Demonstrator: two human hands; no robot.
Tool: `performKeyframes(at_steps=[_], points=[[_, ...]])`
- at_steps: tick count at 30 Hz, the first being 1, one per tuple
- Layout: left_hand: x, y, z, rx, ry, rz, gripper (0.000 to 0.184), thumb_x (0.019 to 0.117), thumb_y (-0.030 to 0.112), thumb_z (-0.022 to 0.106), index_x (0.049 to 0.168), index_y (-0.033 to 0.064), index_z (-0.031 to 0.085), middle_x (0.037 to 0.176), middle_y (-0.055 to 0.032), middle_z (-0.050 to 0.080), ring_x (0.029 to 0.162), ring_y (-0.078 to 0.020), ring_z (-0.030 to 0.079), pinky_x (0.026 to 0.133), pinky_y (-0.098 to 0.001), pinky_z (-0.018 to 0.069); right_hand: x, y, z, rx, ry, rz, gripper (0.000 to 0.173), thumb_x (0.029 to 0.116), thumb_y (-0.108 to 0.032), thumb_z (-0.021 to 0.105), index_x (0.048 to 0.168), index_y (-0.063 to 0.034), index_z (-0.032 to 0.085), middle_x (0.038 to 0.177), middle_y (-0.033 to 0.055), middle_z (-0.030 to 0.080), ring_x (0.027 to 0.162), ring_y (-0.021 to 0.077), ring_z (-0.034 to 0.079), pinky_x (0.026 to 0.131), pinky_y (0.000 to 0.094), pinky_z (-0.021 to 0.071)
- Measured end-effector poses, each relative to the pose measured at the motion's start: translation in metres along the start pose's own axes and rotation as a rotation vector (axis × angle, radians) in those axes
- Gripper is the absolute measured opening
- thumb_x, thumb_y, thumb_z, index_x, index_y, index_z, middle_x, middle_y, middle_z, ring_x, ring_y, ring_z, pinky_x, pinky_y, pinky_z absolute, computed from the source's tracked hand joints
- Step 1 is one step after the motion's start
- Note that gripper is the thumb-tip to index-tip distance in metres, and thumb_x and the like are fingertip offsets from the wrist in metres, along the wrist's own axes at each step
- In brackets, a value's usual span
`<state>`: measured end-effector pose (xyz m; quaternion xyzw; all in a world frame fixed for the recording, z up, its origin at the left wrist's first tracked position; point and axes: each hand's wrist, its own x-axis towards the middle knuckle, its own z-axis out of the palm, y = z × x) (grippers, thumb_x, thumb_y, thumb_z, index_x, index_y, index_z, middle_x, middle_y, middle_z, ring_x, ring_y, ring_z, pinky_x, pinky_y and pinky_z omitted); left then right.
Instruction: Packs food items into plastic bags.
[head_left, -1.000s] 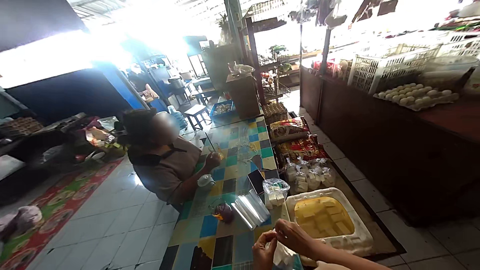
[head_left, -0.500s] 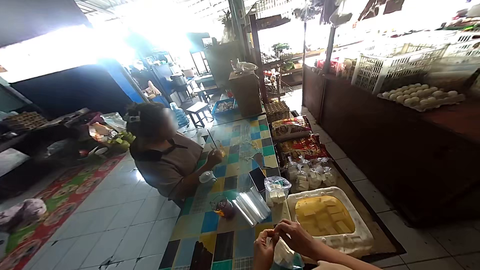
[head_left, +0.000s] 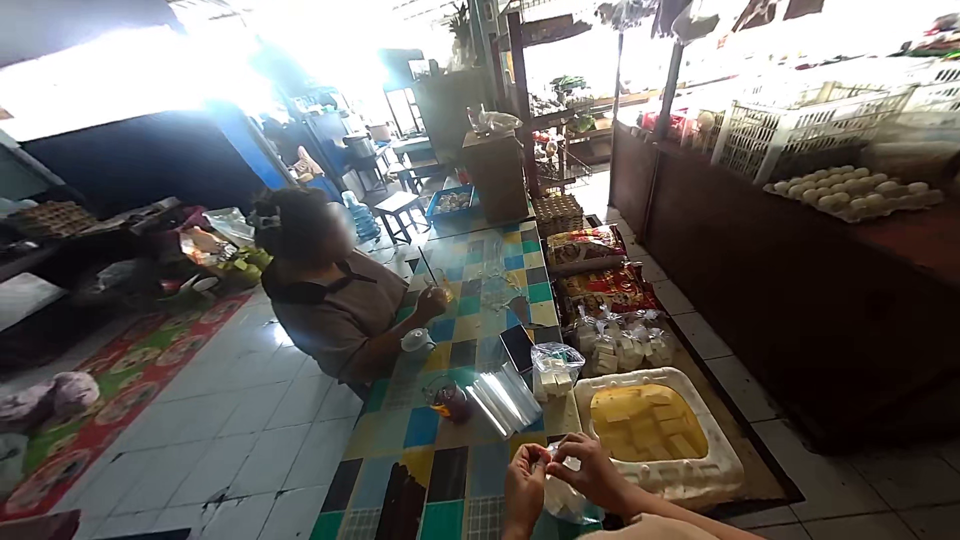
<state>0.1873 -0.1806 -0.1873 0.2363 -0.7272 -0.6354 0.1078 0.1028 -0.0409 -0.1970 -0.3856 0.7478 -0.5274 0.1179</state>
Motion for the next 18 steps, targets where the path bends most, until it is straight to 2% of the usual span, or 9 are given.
performKeyframes(at_steps=[2,3,4,6,8,10,13,15,18], points=[[-0.004,0.001,-0.002,0.115,0.022,0.121,0.011,0.0905,-0.004,0.060,0.098,-0.0052,0.068,0.092,-0.0089,0.071,0.090,-0.0132,0.068,0.090,-0.0337,0.0543,-0.003,-0.001,0.000,0.041,-0.003,0.052,0.027,0.0906,-0.022,0.077,0.093,0.0050,0.076,0.095,0.0183,0.075,0.098,0.0307,0.069,0.093,0.0454,0.0527],[-0.006,0.003,-0.002,0.192,0.048,0.194,0.011,0.0879,-0.003,0.062,0.095,-0.0025,0.071,0.092,-0.0077,0.073,0.093,-0.0153,0.069,0.096,-0.0403,0.0512,-0.004,-0.001,0.001,0.058,0.010,0.066,0.027,0.0895,-0.021,0.078,0.095,0.0052,0.074,0.095,0.0173,0.074,0.096,0.0272,0.070,0.091,0.0427,0.0533],[-0.009,0.004,0.000,0.255,0.079,0.272,0.011,0.0853,-0.003,0.065,0.092,-0.0007,0.073,0.091,-0.0078,0.075,0.095,-0.0191,0.070,0.102,-0.0511,0.0424,-0.004,-0.001,0.002,0.073,0.021,0.080,0.028,0.0888,-0.020,0.078,0.097,0.0058,0.073,0.094,0.0170,0.074,0.094,0.0248,0.069,0.090,0.0403,0.0531],[-0.013,0.005,0.003,0.363,0.159,0.442,0.011,0.0811,-0.004,0.069,0.086,0.0028,0.076,0.089,-0.0078,0.075,0.094,-0.0233,0.070,0.099,-0.0599,0.0363,-0.005,-0.003,0.003,0.092,0.035,0.093,0.029,0.0888,-0.018,0.077,0.100,0.0079,0.072,0.095,0.0183,0.074,0.094,0.0243,0.069,0.090,0.0393,0.0533],[-0.014,0.000,0.007,0.411,0.231,0.602,0.011,0.0786,-0.004,0.068,0.083,0.0039,0.075,0.087,-0.0075,0.075,0.090,-0.0221,0.071,0.094,-0.0559,0.0416,-0.004,-0.007,0.005,0.082,0.024,0.106,0.029,0.0913,-0.018,0.075,0.104,0.0083,0.073,0.097,0.0191,0.074,0.095,0.0252,0.070,0.093,0.0397,0.0538],[-0.014,-0.005,0.009,0.406,0.271,0.686,0.011,0.0794,-0.004,0.065,0.083,0.0020,0.074,0.087,-0.0091,0.074,0.091,-0.0236,0.071,0.094,-0.0514,0.0458,-0.006,-0.012,0.008,0.037,0.039,0.107,0.028,0.0924,-0.019,0.073,0.099,0.0077,0.075,0.099,0.0218,0.074,0.100,0.0331,0.069,0.095,0.0475,0.0517],[-0.013,-0.007,0.014,0.332,0.255,0.677,0.011,0.0824,-0.006,0.061,0.087,-0.0037,0.070,0.091,-0.0141,0.073,0.093,-0.0272,0.070,0.095,-0.0480,0.0501,-0.006,-0.023,0.007,-0.040,-0.053,0.186,0.028,0.0975,-0.022,0.065,0.110,-0.0002,0.078,0.122,0.0236,0.067,0.123,0.0441,0.056,0.105,0.0637,0.0390],[-0.018,-0.004,0.018,0.261,0.231,0.628,0.012,0.0848,-0.007,0.059,0.092,-0.0086,0.069,0.093,-0.0180,0.072,0.093,-0.0277,0.070,0.092,-0.0436,0.0544,-0.006,-0.030,0.004,-0.063,-0.140,0.235,0.030,0.1004,-0.020,0.059,0.122,-0.0080,0.076,0.138,0.0215,0.061,0.137,0.0438,0.046,0.113,0.0664,0.0284],[-0.020,0.000,0.018,0.143,0.192,0.576,0.011,0.0859,-0.007,0.060,0.094,-0.0113,0.066,0.093,-0.0153,0.070,0.091,-0.0109,0.069,0.088,-0.0228,0.0546,-0.005,-0.029,0.000,-0.072,-0.234,0.261,0.033,0.1053,-0.020,0.052,0.130,-0.0093,0.072,0.147,0.0185,0.056,0.145,0.0418,0.038,0.117,0.0654,0.0225]])
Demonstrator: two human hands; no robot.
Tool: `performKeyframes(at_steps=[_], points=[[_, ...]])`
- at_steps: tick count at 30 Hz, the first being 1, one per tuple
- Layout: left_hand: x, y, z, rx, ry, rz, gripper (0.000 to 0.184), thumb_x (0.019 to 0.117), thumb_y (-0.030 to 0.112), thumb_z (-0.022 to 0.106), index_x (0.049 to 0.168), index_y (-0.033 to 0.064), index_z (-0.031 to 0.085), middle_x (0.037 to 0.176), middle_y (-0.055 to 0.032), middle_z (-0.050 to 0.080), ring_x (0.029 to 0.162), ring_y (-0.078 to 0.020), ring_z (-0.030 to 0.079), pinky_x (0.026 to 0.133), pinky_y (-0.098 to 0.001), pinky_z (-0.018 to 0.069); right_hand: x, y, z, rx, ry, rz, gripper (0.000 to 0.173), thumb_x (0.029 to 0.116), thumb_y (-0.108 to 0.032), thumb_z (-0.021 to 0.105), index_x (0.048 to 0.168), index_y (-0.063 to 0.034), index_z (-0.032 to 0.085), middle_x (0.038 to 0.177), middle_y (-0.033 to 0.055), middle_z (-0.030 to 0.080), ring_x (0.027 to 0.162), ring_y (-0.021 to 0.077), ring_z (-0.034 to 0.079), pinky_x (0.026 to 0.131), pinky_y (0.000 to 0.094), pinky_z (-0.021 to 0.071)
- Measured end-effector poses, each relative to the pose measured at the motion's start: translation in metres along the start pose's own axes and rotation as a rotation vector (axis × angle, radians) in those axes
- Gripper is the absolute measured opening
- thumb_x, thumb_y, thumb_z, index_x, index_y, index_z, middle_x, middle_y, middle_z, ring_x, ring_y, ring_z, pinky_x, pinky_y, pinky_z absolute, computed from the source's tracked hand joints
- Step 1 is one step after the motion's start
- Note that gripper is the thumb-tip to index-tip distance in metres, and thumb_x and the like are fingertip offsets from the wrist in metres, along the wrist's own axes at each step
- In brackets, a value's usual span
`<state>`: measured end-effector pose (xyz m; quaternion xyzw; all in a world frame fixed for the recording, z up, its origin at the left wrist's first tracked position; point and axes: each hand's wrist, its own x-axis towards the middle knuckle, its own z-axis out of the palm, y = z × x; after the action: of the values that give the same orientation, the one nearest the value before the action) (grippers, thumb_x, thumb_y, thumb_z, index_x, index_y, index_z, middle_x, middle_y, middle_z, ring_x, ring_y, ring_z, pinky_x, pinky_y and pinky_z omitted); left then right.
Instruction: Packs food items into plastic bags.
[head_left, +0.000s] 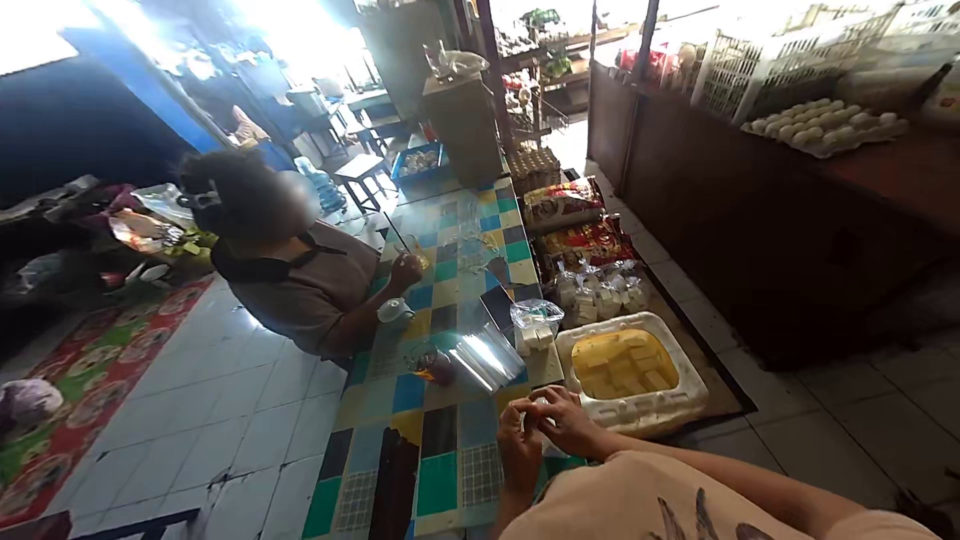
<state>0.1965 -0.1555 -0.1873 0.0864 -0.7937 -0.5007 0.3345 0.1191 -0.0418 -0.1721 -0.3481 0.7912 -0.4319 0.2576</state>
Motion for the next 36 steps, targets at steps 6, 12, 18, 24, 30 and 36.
performKeyframes(at_steps=[6,12,18,24,30,36], points=[[0.005,-0.006,-0.011,0.098,-0.269,0.022,0.027,0.0901,0.010,0.069,0.108,-0.0094,0.073,0.117,-0.0235,0.070,0.116,-0.0388,0.063,0.104,-0.0486,0.0478,-0.007,0.012,0.002,0.043,0.085,-0.079,0.029,0.1030,-0.014,0.055,0.114,0.0042,0.074,0.140,0.0219,0.061,0.145,0.0437,0.040,0.117,0.0656,0.0230],[0.018,0.026,-0.004,0.047,-0.159,0.258,0.021,0.0946,0.007,0.059,0.089,-0.0043,0.076,0.097,-0.0123,0.078,0.109,-0.0201,0.072,0.112,-0.0372,0.0434,-0.013,0.003,-0.007,0.035,0.285,-0.369,0.025,0.0993,-0.009,0.057,0.106,0.0038,0.077,0.122,0.0191,0.073,0.134,0.0457,0.053,0.111,0.0665,0.0321],[0.052,0.072,0.003,-0.045,-0.227,0.423,0.025,0.1023,0.021,0.059,0.089,0.0062,0.074,0.092,-0.0010,0.076,0.107,-0.0056,0.069,0.115,-0.0314,0.0396,-0.012,0.000,-0.052,-0.057,0.310,-0.599,0.031,0.1015,-0.016,0.050,0.110,0.0014,0.074,0.120,0.0171,0.073,0.123,0.0369,0.064,0.104,0.0538,0.0478],[0.092,0.090,0.031,-0.060,-0.334,0.415,0.027,0.1054,0.032,0.055,0.111,0.0162,0.075,0.121,-0.0003,0.073,0.129,-0.0139,0.058,0.117,-0.0367,0.0370,-0.012,-0.007,-0.162,-0.406,0.420,-0.570,0.020,0.0996,-0.009,0.056,0.098,-0.0028,0.075,0.116,0.0124,0.076,0.105,0.0242,0.075,0.083,0.0413,0.0621],[0.078,0.055,0.048,-0.046,-0.247,0.134,0.022,0.1026,0.024,0.062,0.115,0.0082,0.072,0.127,-0.0083,0.068,0.127,-0.0115,0.059,0.107,-0.0285,0.0491,0.013,0.024,-0.275,-0.485,0.555,-0.372,0.022,0.1033,-0.009,0.054,0.108,0.0030,0.073,0.121,0.0182,0.072,0.110,0.0301,0.072,0.092,0.0472,0.0590],[0.004,0.030,0.032,0.062,-0.155,-0.290,0.019,0.0972,0.005,0.058,0.107,0.0050,0.074,0.121,-0.0037,0.070,0.118,-0.0032,0.062,0.099,-0.0214,0.0521,0.073,0.111,-0.322,-0.572,0.443,-0.156,0.028,0.1035,-0.021,0.061,0.102,0.0037,0.073,0.138,0.0228,0.063,0.104,0.0440,0.071,0.081,0.0621,0.0568]])
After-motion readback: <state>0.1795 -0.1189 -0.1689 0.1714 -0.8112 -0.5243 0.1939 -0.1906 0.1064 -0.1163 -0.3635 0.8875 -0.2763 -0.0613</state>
